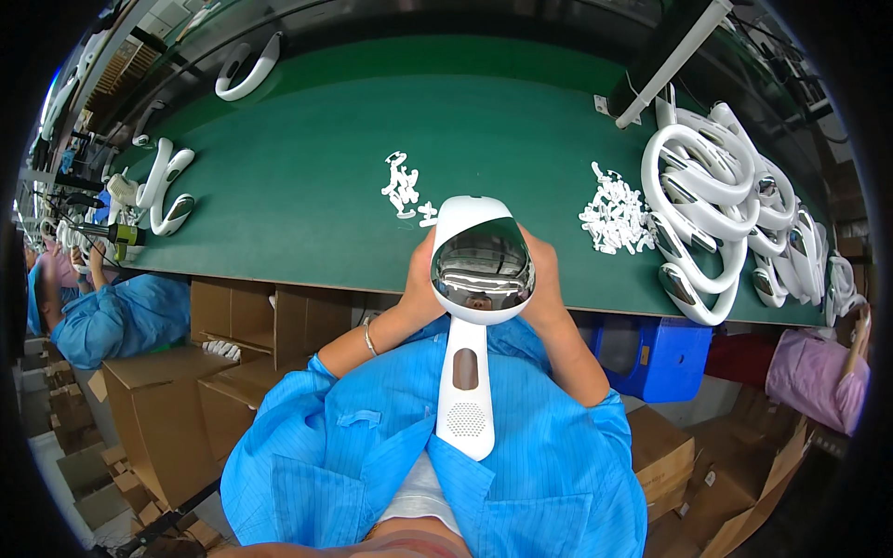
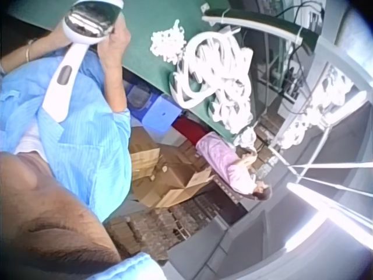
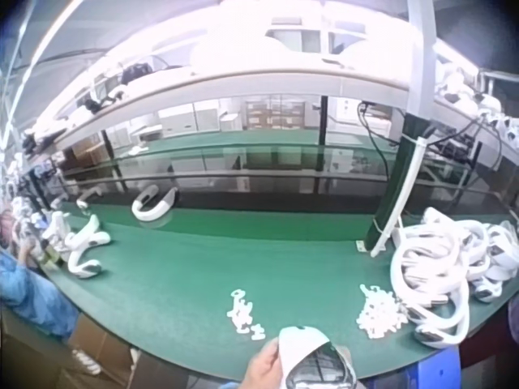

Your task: Assembling components of white plastic neck massagers at a factory workbench.

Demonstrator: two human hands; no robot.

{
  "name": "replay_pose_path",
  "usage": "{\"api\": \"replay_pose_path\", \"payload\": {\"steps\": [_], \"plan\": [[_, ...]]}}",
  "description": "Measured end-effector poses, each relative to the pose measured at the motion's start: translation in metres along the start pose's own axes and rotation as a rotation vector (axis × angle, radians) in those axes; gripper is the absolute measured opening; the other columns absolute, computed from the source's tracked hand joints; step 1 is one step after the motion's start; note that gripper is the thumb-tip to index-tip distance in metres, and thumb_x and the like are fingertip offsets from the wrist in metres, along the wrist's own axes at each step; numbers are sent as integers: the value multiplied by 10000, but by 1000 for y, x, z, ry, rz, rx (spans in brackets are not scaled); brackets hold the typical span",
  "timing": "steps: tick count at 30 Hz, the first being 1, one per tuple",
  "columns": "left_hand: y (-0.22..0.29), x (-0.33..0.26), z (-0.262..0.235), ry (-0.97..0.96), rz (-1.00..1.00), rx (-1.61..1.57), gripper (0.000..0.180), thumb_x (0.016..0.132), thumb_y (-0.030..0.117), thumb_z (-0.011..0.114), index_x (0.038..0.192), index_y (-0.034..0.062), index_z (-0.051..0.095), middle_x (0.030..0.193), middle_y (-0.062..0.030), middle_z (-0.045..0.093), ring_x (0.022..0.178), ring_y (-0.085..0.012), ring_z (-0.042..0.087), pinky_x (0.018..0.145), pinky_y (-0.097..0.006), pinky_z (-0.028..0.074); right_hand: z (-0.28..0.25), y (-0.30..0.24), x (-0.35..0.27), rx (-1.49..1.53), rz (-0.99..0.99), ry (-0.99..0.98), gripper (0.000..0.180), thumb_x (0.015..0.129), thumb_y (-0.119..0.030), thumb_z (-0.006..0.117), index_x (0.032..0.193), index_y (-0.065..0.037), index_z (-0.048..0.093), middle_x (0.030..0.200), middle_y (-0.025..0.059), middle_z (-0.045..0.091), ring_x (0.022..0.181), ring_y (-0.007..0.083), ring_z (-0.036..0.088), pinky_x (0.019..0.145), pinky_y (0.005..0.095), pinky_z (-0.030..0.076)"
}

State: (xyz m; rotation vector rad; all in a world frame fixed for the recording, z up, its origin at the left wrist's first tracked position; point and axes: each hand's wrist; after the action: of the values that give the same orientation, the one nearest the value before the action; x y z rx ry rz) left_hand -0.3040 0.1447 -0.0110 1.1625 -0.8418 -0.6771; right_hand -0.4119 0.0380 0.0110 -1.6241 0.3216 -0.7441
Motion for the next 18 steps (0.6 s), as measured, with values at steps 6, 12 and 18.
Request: {"api": "replay_pose_path", "payload": {"steps": [6, 12, 18], "plan": [[-3, 5, 7, 9, -17, -51, 321, 923, 98, 486, 1224, -11, 456, 926, -78, 619, 794, -117, 593, 686, -253, 481, -11, -11, 8, 147, 199, -1, 435, 722, -122, 680, 1128, -6, 578, 922, 92, 671, 802, 165, 658, 711, 270, 498], [-22, 14, 0, 80, -45, 43, 276, 909, 20, 443, 1175, -35, 494, 1041, -84, 593, 948, -118, 558, 803, -233, 450, 4, 5, 12, -71, 56, 155, 243, 757, 30, 586, 1000, 34, 587, 934, 84, 650, 821, 124, 597, 681, 248, 483], [-32, 42, 16, -13, -296, -326, 283, 917, 165, 556, 1154, 18, 511, 1025, -123, 595, 840, -203, 615, 716, -338, 536, -20, 16, 0, 252, 371, 114, 463, 859, -101, 586, 1284, -6, 426, 1022, 89, 648, 825, 115, 622, 637, 236, 510]]}}
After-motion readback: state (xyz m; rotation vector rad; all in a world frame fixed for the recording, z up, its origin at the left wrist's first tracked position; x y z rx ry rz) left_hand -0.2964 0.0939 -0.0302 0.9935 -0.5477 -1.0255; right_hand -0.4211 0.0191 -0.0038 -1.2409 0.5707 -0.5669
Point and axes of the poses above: each hand's wrist, its own x-axis towards the middle knuckle, its own z-axis out of the palm, y = z × x
